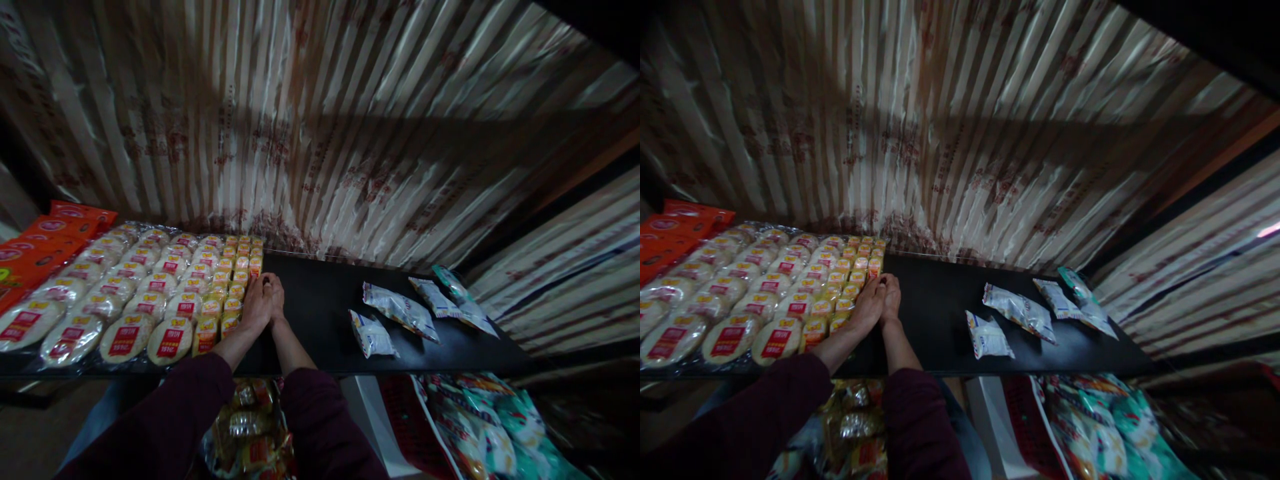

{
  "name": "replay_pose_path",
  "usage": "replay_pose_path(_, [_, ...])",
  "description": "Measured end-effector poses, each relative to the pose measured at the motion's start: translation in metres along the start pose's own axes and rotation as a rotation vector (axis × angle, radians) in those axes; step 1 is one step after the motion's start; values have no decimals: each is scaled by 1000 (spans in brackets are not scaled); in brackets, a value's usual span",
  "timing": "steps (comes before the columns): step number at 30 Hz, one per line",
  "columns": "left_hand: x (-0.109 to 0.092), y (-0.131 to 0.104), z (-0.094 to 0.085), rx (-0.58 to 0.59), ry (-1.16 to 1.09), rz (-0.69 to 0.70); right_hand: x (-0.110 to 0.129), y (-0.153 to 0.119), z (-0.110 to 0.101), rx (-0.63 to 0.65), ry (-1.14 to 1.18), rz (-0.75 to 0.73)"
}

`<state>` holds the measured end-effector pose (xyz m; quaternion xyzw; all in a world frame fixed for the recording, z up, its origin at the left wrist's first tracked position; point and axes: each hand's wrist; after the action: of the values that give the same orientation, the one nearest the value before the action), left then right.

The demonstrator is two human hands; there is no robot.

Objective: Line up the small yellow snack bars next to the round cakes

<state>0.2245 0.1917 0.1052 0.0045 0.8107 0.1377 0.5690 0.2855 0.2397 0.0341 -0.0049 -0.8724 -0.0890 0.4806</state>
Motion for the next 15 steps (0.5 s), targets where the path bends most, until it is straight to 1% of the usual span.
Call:
replay_pose_path(5, [12,2,5,-6,14,-59,-3,0,0,-1,38,12])
replay_pose_path(9, [21,3,7,-8,-4,-14,-7,0,0,-17,69,19])
replay_pose_path(12, [21,1,8,12,-11,0,-9,-1,0,-29,68,20])
replay_pose_path(15, [17,-2,8,25,6,-39,-10,-4,0,-44,62,8])
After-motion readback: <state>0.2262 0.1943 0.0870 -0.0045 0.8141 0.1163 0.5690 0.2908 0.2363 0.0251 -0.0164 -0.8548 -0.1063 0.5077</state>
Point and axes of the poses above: each hand's wrist, its own y-axis towards the middle knuckle, its own z-axis out of the palm, x = y × z, and after that the axes turned 7 degrees about z, right-handed
